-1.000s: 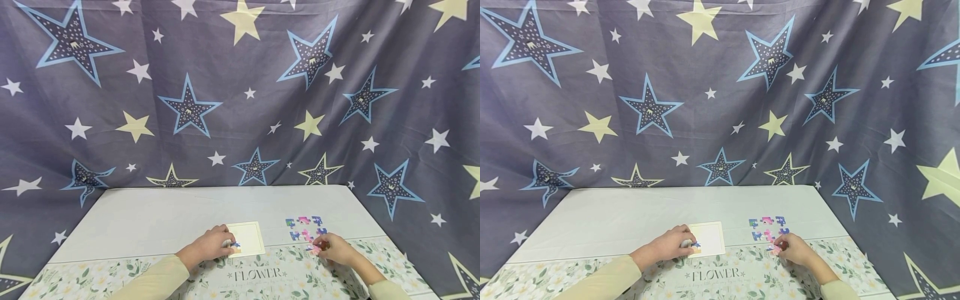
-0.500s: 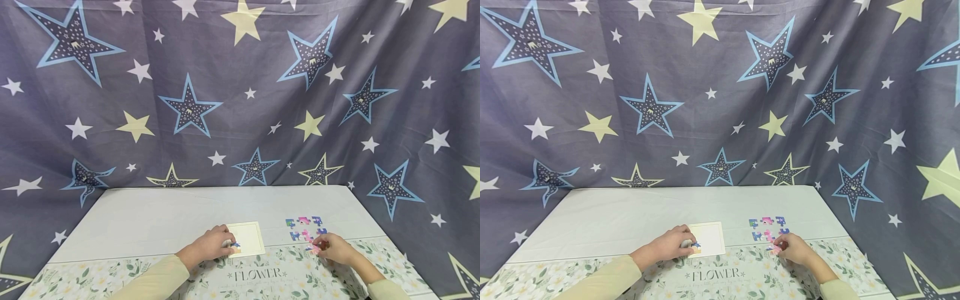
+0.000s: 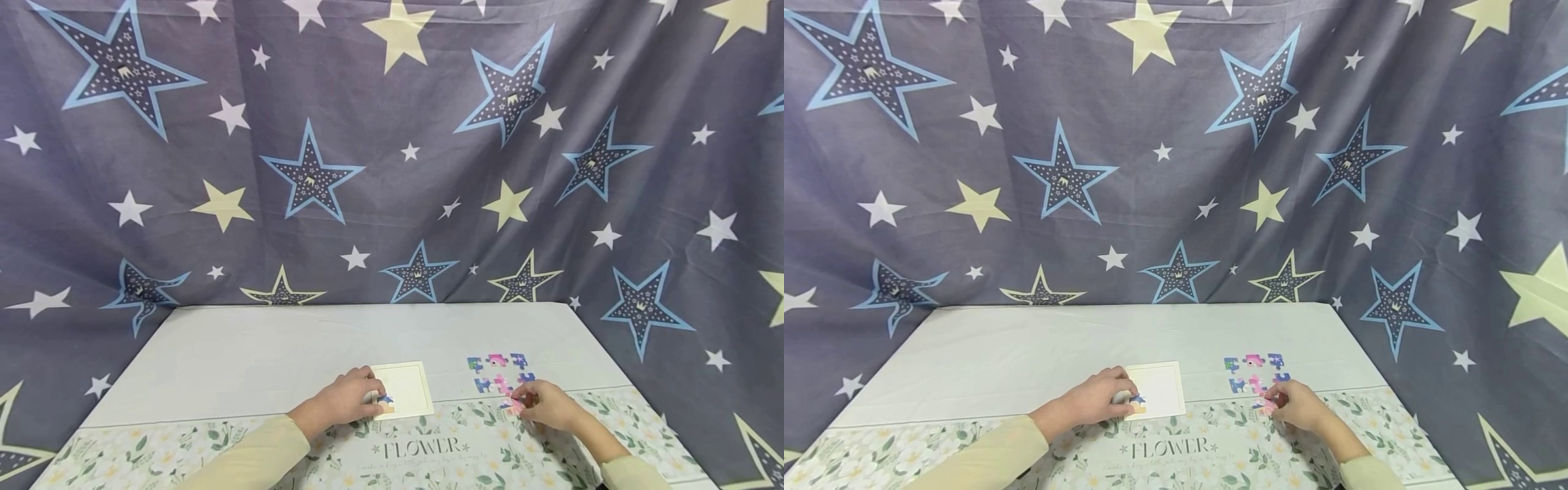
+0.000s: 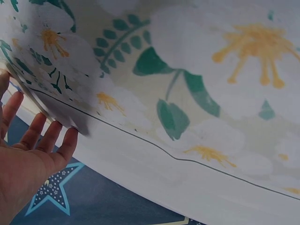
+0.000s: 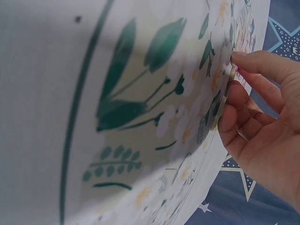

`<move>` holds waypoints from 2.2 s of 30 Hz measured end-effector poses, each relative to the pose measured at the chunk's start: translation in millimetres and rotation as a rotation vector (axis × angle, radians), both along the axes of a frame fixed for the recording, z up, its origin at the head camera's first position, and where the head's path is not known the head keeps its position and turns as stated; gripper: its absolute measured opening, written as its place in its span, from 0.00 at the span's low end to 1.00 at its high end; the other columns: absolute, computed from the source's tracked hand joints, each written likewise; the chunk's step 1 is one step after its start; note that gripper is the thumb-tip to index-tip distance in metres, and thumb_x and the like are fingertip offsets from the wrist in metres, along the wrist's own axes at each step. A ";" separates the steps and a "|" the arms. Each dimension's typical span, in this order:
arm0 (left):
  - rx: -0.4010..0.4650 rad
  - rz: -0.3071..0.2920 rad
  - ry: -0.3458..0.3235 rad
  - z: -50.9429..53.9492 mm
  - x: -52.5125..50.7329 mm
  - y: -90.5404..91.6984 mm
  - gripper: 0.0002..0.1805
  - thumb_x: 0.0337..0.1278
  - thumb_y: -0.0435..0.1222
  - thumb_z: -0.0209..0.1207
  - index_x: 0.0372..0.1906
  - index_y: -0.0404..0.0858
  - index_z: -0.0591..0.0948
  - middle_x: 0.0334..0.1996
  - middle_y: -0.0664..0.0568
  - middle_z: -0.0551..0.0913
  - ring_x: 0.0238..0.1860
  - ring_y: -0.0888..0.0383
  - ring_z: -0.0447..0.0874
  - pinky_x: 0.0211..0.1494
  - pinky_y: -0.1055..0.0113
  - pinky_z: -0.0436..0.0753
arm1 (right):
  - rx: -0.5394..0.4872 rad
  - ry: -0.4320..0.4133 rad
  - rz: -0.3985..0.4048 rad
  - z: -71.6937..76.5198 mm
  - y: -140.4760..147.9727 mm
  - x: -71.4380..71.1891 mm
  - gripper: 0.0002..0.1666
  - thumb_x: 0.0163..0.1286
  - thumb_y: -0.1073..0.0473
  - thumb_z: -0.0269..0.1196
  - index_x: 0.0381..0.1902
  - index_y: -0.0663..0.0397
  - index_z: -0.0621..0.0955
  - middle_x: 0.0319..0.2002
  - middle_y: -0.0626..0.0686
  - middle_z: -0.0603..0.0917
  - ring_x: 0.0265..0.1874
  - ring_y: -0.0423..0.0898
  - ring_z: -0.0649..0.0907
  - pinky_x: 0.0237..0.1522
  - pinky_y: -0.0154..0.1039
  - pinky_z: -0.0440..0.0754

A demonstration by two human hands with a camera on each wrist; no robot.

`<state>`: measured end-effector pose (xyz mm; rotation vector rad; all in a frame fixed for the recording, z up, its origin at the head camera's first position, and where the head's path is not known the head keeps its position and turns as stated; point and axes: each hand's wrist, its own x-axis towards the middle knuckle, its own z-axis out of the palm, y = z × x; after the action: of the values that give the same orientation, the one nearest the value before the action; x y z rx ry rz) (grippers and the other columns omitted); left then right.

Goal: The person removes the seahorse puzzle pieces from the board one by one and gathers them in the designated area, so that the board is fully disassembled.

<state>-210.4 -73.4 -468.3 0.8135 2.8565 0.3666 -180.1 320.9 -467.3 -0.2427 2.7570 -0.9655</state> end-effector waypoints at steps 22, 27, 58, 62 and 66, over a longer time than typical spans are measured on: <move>0.021 -0.025 -0.003 -0.8 0.9 -3.7 0.19 0.55 0.54 0.58 0.49 0.52 0.79 0.45 0.56 0.74 0.47 0.59 0.73 0.57 0.51 0.74 | -0.073 0.097 0.078 9.6 -17.8 -7.0 0.17 0.59 0.64 0.65 0.46 0.66 0.79 0.31 0.52 0.77 0.21 0.38 0.75 0.21 0.33 0.77; 0.022 -0.016 -0.009 -2.1 0.3 -5.1 0.20 0.55 0.55 0.58 0.49 0.52 0.79 0.45 0.58 0.74 0.47 0.60 0.73 0.59 0.49 0.73 | -0.127 0.085 0.081 9.7 -35.9 -12.9 0.16 0.60 0.64 0.64 0.46 0.66 0.79 0.31 0.53 0.75 0.19 0.40 0.75 0.20 0.36 0.80; 0.026 0.048 0.003 -3.0 2.8 -15.1 0.20 0.52 0.56 0.60 0.46 0.52 0.80 0.42 0.57 0.75 0.46 0.59 0.74 0.56 0.51 0.75 | -0.068 0.154 0.256 -2.4 -154.4 -33.0 0.09 0.60 0.62 0.65 0.40 0.56 0.82 0.33 0.51 0.78 0.24 0.37 0.71 0.27 0.31 0.72; 0.035 0.050 -0.004 -1.9 3.4 -14.7 0.18 0.52 0.55 0.61 0.46 0.51 0.80 0.42 0.57 0.75 0.45 0.59 0.73 0.55 0.52 0.75 | -0.083 0.146 0.287 -3.7 -165.6 -32.9 0.09 0.60 0.62 0.65 0.40 0.57 0.82 0.32 0.50 0.78 0.26 0.38 0.72 0.28 0.31 0.73; 0.044 0.041 -0.001 -0.6 4.2 -14.7 0.18 0.53 0.54 0.61 0.45 0.50 0.80 0.41 0.57 0.75 0.43 0.60 0.73 0.53 0.52 0.76 | -0.076 0.134 0.287 -5.5 -174.9 -32.6 0.10 0.58 0.61 0.66 0.39 0.55 0.82 0.33 0.49 0.78 0.30 0.38 0.73 0.33 0.32 0.73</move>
<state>-206.3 -88.1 -468.9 0.7633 2.8770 0.4358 -212.7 146.0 -472.9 -0.7184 2.7019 -1.0083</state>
